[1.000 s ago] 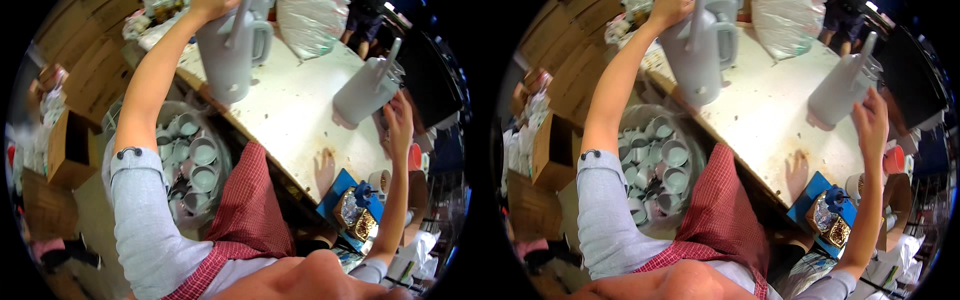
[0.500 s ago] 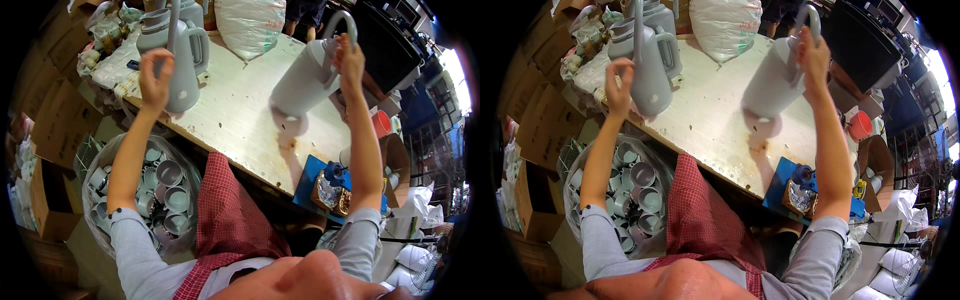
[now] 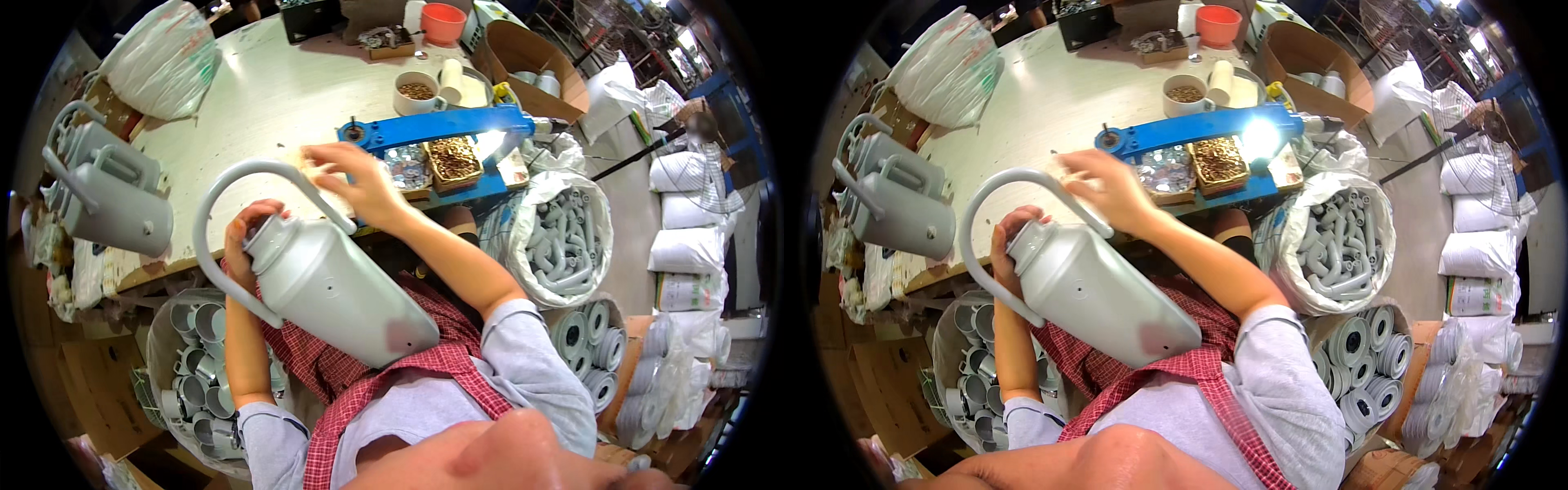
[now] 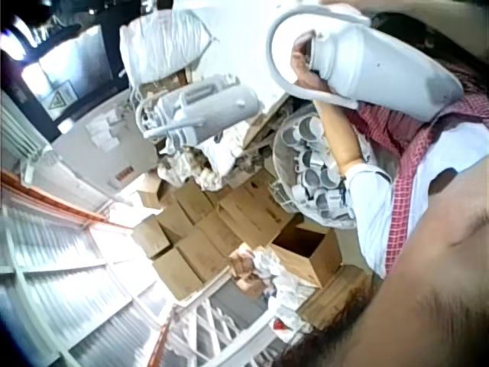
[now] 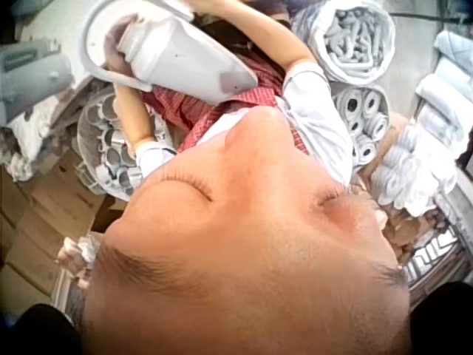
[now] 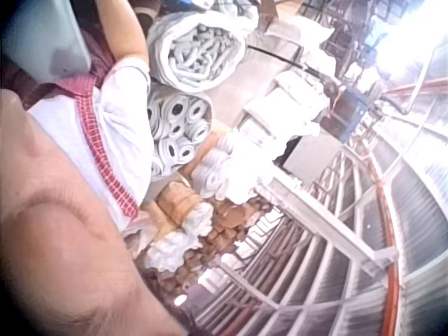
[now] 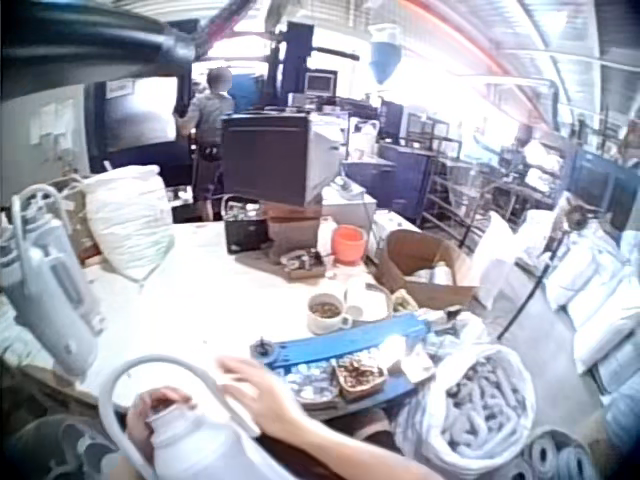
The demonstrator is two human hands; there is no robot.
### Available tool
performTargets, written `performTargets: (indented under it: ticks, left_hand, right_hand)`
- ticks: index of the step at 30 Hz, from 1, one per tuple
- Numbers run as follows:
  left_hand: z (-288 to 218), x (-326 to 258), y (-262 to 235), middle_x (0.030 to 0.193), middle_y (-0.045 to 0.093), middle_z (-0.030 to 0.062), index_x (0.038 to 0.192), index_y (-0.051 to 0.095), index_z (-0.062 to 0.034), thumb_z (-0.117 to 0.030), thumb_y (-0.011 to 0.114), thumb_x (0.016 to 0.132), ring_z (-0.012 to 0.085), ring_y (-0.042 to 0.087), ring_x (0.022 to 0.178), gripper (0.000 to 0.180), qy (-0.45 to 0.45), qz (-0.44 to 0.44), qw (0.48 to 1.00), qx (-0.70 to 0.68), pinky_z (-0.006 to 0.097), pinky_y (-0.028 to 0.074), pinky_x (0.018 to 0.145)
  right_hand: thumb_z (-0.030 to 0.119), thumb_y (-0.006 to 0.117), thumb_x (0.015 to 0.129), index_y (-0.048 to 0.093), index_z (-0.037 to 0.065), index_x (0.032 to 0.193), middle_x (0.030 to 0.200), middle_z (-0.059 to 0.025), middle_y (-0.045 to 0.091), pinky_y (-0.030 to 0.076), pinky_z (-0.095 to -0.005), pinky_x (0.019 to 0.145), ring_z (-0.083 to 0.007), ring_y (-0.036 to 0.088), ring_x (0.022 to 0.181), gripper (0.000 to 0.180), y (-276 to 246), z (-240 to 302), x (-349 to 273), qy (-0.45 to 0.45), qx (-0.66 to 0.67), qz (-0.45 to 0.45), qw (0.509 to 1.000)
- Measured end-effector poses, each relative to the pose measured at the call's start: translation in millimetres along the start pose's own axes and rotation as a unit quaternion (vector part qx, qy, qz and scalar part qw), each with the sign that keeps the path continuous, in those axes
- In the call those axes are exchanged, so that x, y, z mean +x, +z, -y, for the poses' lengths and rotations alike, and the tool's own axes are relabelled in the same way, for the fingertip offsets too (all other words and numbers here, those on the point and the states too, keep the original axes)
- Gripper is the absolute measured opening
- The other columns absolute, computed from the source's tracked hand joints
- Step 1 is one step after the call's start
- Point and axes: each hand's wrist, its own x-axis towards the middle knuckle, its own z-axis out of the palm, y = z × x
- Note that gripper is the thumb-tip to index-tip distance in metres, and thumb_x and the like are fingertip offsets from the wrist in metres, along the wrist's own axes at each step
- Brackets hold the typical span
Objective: The person assembles white electric kettles by inserting small metal components into the base of each kettle and then attaching the lid. The person handles kettles one at a time, placing finished units on the table.
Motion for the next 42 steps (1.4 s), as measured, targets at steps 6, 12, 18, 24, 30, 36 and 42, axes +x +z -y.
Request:
performTargets:
  ticks: [6,12,18,24,30,36,42]
  left_hand:
    - [-10,-9,6,0.107,0.061,0.0156,0.099,0.064,0.0026,-0.05,0.044,0.096,0.0264,0.059,0.1,0.057,0.0,-0.029,0.999,-0.019,0.04,0.046,0.094]
    - [-15,7,49,0.107,0.061,0.0155,0.096,0.064,0.0035,-0.044,0.043,0.097,0.0259,0.059,0.098,0.052,-0.034,-0.039,0.999,0.004,0.038,0.047,0.091]
    - [-16,9,50,0.104,0.061,0.0149,0.094,0.065,0.0034,-0.043,0.042,0.096,0.0254,0.058,0.099,0.052,-0.052,-0.049,0.997,-0.004,0.038,0.046,0.091]
    - [-14,-3,23,0.105,0.061,0.015,0.096,0.065,0.0022,-0.046,0.04,0.097,0.0268,0.059,0.099,0.053,-0.033,-0.045,0.998,-0.013,0.041,0.046,0.093]
    - [-14,-9,-7,0.108,0.061,0.0158,0.101,0.063,0.0013,-0.053,0.044,0.093,0.0267,0.058,0.1,0.059,0.023,0.004,0.998,0.057,0.04,0.045,0.094]
    - [-29,-13,-8,0.111,0.061,0.0149,0.104,0.063,0.0021,-0.053,0.051,0.085,0.0225,0.056,0.103,0.06,0.027,0.015,0.986,0.165,0.035,0.041,0.092]
    - [-31,-15,-15,0.113,0.062,0.0092,0.109,0.065,-0.0028,-0.044,0.052,0.088,0.0186,0.055,0.103,0.047,0.005,0.013,0.984,0.176,0.03,0.039,0.093]
  right_hand:
    - [0.015,0.068,0.083,0.066,0.004,0.1,0.094,-0.0152,0.067,0.052,-0.0416,0.076,-0.0335,0.065,0.086,0.02,-210,-68,-65,0.147,-0.438,-0.016,0.887]
    - [0.019,0.067,0.085,0.066,0.008,0.096,0.103,-0.0119,0.063,0.052,-0.0459,0.073,-0.0343,0.065,0.083,0.015,-220,-82,-52,0.134,-0.55,0.102,0.818]
    - [0.014,0.057,0.088,0.066,0.009,0.097,0.101,-0.0132,0.063,0.054,-0.044,0.075,-0.0321,0.066,0.092,0.014,-202,-79,-48,0.147,-0.637,0.131,0.746]
    - [0.009,0.049,0.091,0.063,0.004,0.102,0.107,-0.0194,0.062,0.052,-0.0456,0.081,-0.0372,0.065,0.094,0.019,-210,-75,-41,0.188,-0.564,0.191,0.781]
    - [0.011,0.062,0.086,0.063,0.006,0.097,0.102,-0.0143,0.062,0.053,-0.0445,0.077,-0.0359,0.065,0.089,0.012,-213,-90,-39,0.284,-0.43,0.086,0.853]
    - [0.014,0.063,0.083,0.061,0.009,0.098,0.097,-0.0146,0.063,0.052,-0.047,0.068,-0.0371,0.064,0.079,0.016,-205,-90,-48,0.069,-0.558,0.11,0.82]
    - [0.013,0.067,0.081,0.064,0.004,0.098,0.084,-0.0157,0.064,0.052,-0.0406,0.068,-0.0321,0.065,0.077,0.019,-192,-84,-55,0.086,-0.474,0.059,0.874]
